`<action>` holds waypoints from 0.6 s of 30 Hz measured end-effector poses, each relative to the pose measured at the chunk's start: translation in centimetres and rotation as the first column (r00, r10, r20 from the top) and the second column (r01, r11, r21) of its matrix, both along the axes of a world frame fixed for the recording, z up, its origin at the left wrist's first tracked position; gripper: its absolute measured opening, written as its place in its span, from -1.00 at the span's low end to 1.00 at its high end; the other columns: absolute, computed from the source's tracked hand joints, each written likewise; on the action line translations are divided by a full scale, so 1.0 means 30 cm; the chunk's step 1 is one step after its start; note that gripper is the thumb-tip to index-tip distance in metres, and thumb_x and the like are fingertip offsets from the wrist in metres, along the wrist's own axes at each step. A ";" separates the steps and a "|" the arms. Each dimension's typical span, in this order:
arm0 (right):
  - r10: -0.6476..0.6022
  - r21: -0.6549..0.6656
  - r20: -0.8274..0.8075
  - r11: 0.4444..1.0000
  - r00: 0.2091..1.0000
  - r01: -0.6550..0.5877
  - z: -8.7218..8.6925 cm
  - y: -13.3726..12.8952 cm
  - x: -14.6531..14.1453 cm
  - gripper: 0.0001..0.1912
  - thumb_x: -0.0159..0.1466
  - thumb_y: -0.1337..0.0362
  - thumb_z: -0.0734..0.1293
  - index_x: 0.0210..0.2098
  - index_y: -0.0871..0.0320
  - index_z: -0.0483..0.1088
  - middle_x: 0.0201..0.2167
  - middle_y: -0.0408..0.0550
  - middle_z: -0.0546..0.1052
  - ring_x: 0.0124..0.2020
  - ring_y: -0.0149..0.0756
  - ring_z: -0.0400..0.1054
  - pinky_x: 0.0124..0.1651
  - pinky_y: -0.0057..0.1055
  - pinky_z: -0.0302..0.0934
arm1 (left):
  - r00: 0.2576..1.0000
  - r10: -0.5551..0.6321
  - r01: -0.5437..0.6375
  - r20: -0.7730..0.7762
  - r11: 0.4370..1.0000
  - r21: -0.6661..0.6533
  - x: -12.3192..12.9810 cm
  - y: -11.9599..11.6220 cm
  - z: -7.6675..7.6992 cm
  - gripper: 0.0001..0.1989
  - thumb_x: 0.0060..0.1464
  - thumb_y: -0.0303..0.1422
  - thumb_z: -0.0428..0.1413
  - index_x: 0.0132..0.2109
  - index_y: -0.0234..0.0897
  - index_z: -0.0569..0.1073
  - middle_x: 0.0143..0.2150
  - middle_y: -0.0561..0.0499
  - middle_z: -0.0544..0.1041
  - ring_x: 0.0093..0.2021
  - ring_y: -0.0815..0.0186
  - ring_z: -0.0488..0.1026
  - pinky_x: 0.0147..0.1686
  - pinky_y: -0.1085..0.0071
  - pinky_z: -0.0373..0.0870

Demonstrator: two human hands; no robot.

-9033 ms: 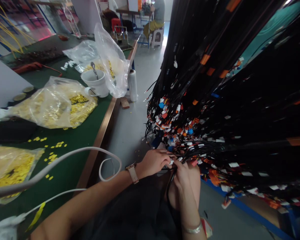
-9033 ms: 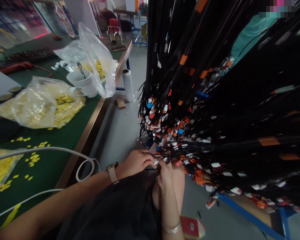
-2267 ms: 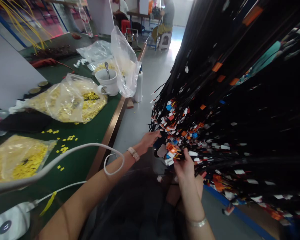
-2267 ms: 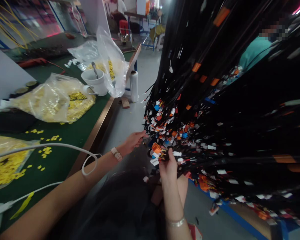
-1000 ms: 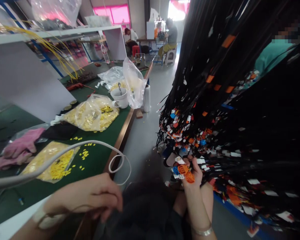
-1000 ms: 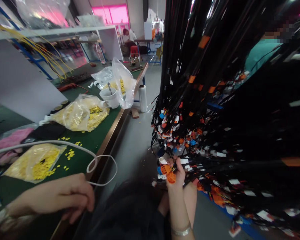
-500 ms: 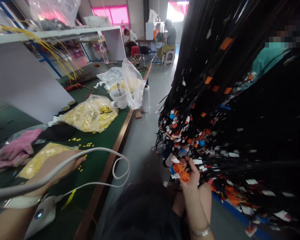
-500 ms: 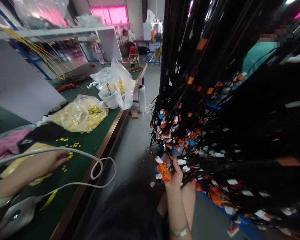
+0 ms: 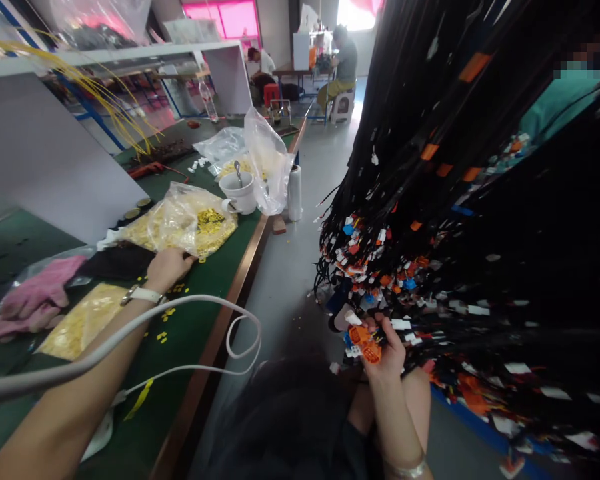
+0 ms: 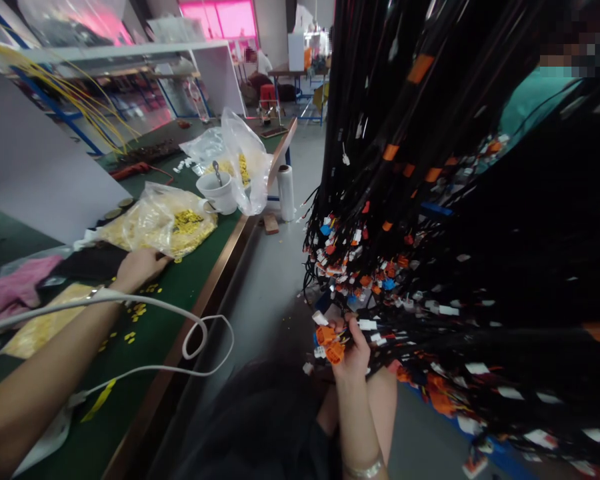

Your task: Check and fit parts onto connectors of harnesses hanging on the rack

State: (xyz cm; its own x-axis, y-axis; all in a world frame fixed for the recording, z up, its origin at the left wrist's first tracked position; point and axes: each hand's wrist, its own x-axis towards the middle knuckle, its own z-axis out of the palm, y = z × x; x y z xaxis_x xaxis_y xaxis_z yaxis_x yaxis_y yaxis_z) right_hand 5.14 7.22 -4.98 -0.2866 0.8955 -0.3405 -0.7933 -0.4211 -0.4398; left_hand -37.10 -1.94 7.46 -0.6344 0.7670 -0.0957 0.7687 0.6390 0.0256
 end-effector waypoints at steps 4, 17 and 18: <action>0.008 -0.004 0.015 1.000 1.000 -0.008 -0.005 0.002 -0.002 -0.83 0.00 0.22 0.42 -0.44 0.08 0.35 -0.61 -0.24 0.29 -0.49 -0.39 0.28 -0.31 -0.36 0.33 | 0.999 -0.045 0.045 0.006 0.994 -0.098 -0.009 0.002 0.013 -0.61 0.11 -0.28 -0.09 -0.12 -0.48 0.49 -0.23 -0.08 0.53 -0.28 0.30 0.37 -0.36 0.58 0.11; 0.016 0.025 -0.013 1.000 1.000 -0.016 -0.003 0.004 0.002 -0.78 0.01 0.20 0.44 -0.42 0.08 0.32 -0.67 -0.31 0.18 -0.57 -0.45 0.18 -0.40 -0.45 0.28 | 0.590 -0.297 0.341 0.751 0.934 0.103 0.301 -0.220 0.324 -0.82 -0.02 -0.21 0.10 -0.32 -0.12 0.56 -0.38 0.08 0.55 -0.36 0.34 0.43 -0.33 0.51 0.35; 0.012 0.017 -0.021 1.000 1.000 -0.012 0.001 0.003 0.002 -0.78 0.02 0.19 0.43 -0.42 0.07 0.32 -0.66 -0.31 0.18 -0.57 -0.45 0.18 -0.42 -0.45 0.28 | 0.473 -0.364 0.460 0.802 0.879 0.128 0.339 -0.225 0.344 -0.87 -0.03 -0.26 0.12 -0.33 -0.07 0.57 -0.39 0.08 0.55 -0.35 0.33 0.45 -0.31 0.49 0.36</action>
